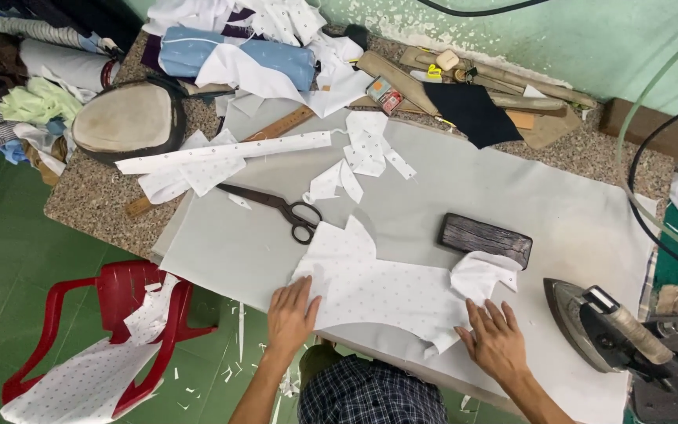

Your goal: The person cuts a piece of white patterned fabric using shears, then irons a long strip of the same fabric on a work table. They use a black rectangular object to press the fabric while ironing. The person then cuts another larger piece of the patterned fabric and places the cut pieces aside.

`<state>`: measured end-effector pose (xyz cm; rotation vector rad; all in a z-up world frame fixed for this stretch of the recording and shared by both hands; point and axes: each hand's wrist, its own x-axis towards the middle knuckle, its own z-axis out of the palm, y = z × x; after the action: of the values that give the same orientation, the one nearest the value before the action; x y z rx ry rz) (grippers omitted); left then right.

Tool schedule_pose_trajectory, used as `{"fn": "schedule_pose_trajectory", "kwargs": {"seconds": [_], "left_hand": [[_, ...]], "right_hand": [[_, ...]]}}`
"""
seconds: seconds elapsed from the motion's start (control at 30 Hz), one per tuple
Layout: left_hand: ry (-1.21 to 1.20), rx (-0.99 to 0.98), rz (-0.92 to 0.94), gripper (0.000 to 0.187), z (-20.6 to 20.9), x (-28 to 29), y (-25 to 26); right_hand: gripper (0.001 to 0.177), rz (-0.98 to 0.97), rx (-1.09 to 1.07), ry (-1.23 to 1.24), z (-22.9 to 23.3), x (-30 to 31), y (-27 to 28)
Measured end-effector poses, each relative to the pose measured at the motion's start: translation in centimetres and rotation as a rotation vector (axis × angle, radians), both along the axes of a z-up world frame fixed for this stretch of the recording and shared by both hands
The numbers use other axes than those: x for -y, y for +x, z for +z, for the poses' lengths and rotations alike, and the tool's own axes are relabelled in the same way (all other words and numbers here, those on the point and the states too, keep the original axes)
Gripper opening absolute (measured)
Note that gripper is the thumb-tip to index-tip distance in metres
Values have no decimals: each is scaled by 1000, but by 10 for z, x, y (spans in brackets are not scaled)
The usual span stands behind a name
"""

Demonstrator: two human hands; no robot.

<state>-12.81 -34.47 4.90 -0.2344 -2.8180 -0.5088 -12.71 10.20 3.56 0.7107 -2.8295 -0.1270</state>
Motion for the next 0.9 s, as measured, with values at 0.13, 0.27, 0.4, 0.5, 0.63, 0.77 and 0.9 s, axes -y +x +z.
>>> {"fn": "schedule_pose_trajectory", "kwargs": {"seconds": [0.13, 0.27, 0.4, 0.5, 0.63, 0.77, 0.9], "left_hand": [[-5, -85, 14, 30, 2, 8, -32], [18, -87, 117, 34, -1, 28, -76], [-97, 204, 80, 56, 5, 60, -113], [-230, 476, 67, 64, -20, 91, -134], [-190, 406, 2, 58, -18, 107, -148], [-4, 51, -147, 53, -46, 126, -144], [86, -102, -254, 47, -34, 129, -135]], "right_hand": [[45, 54, -83, -124, 27, 27, -32], [45, 20, 64, -204, 12, 59, -54], [53, -12, 215, -21, -22, 64, -66], [51, -58, 71, -85, -1, 86, -78], [38, -12, -36, -254, 19, 181, -106], [34, 33, 49, -434, 13, 297, -129], [35, 34, 127, -441, 24, 338, -117]]}}
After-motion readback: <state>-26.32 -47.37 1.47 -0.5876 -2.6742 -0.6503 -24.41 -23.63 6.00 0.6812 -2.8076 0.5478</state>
